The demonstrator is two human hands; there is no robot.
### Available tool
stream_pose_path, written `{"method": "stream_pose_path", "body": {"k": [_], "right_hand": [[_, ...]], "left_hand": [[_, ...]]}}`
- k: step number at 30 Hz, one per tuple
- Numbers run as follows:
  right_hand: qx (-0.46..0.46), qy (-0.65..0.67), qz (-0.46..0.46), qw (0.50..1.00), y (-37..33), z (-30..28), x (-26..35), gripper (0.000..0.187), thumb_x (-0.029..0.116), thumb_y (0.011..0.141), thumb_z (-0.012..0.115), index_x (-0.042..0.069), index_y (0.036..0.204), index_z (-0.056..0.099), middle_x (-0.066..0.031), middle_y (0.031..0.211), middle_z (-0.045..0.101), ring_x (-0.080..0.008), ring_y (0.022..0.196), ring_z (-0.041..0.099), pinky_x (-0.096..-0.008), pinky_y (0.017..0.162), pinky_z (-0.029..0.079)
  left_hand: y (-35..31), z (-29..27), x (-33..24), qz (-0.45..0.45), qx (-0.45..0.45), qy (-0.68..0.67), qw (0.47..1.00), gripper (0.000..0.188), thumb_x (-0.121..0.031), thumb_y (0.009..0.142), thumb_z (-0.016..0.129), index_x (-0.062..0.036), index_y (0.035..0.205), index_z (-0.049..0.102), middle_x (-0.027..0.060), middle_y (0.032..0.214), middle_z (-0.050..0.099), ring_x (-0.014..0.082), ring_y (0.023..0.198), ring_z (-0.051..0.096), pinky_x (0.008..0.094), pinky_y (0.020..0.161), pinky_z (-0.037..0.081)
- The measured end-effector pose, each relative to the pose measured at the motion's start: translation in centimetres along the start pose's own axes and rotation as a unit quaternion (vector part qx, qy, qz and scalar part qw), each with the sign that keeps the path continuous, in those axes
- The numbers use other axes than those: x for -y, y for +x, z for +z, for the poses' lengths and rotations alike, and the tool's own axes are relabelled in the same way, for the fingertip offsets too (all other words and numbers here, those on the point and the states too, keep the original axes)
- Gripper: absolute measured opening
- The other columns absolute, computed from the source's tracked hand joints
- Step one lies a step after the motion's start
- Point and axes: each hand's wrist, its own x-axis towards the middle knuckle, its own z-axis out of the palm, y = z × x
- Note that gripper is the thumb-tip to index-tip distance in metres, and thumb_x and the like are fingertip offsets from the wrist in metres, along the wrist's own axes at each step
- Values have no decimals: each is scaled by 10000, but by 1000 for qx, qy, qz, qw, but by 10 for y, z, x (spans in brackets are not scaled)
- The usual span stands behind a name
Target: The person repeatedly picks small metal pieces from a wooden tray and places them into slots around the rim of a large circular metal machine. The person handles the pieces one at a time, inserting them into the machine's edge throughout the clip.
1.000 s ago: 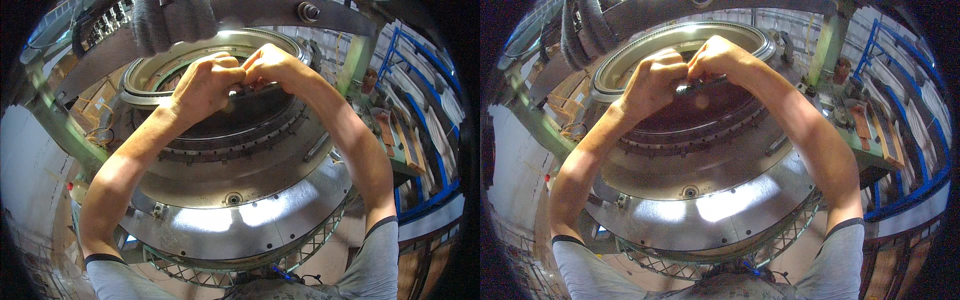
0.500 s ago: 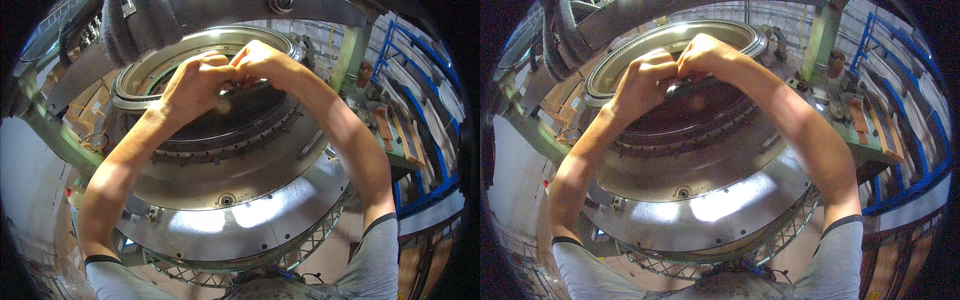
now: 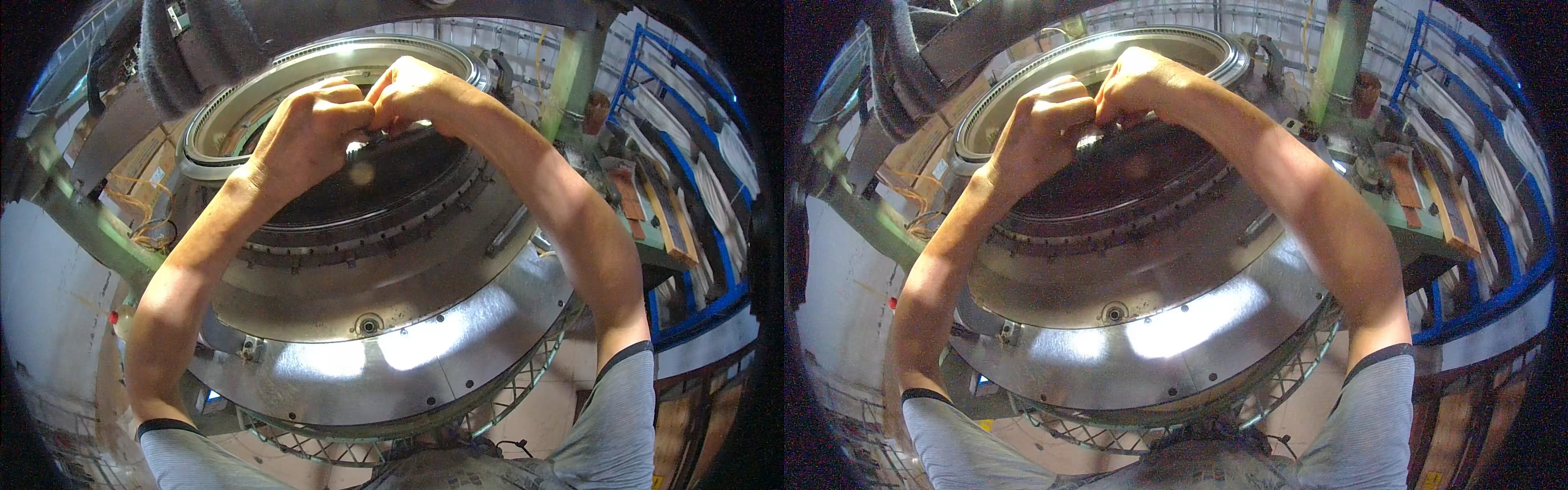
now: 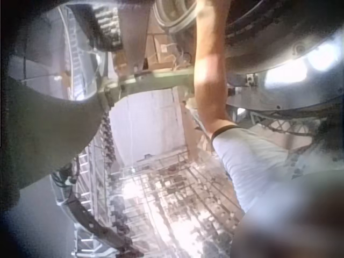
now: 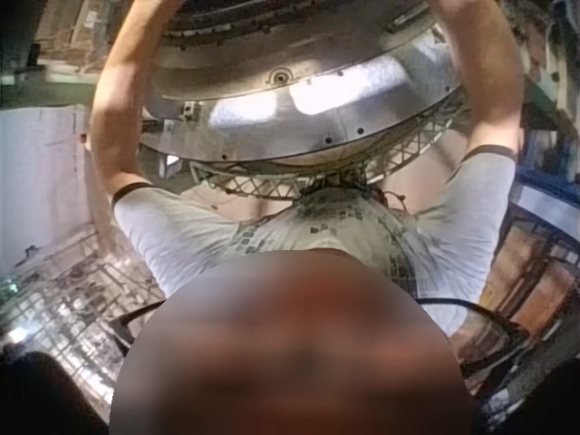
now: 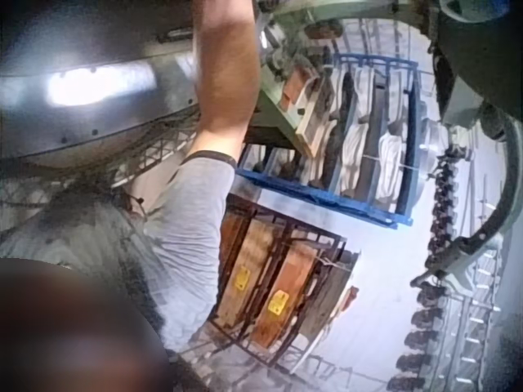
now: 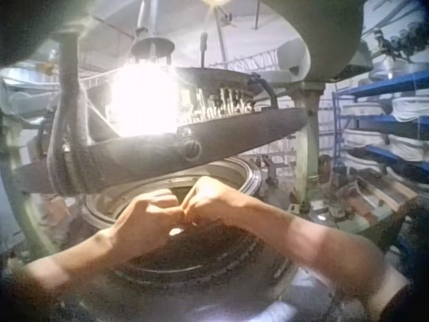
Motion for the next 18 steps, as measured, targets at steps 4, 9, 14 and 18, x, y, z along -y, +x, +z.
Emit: {"method": "stream_pose_path", "body": {"k": [4,9,14,18], "right_hand": [[-7,-15,7,1000,0,-1,0,209,62,711,763,-19,900,800,-90,743,711,-167,658,665,-300,629,561],[-6,-9,-3,1000,-3,-4,-3,218,69,720,767,-18,918,798,-97,759,713,-173,674,675,-307,655,582],[-3,8,3,1000,-2,-6,-7,231,75,734,772,-14,945,803,-99,784,727,-172,690,678,-306,672,586],[1,17,2,1000,-4,-10,-11,230,84,755,758,-11,959,808,-100,799,733,-172,705,682,-302,681,578]], "left_hand": [[0,1,-1,-10,4,8,1000,168,30,739,731,-43,876,666,114,818,607,336,815,649,431,726,536],[2,4,-2,-8,1,-2,1000,198,51,720,714,-48,884,665,117,821,604,332,820,650,430,730,533],[3,5,-2,-14,12,3,1000,250,60,707,704,-52,931,693,121,847,621,330,866,654,424,760,539],[6,9,-4,-1,-13,3,1000,241,52,758,709,-66,967,715,119,834,604,329,829,623,420,736,519]]}}
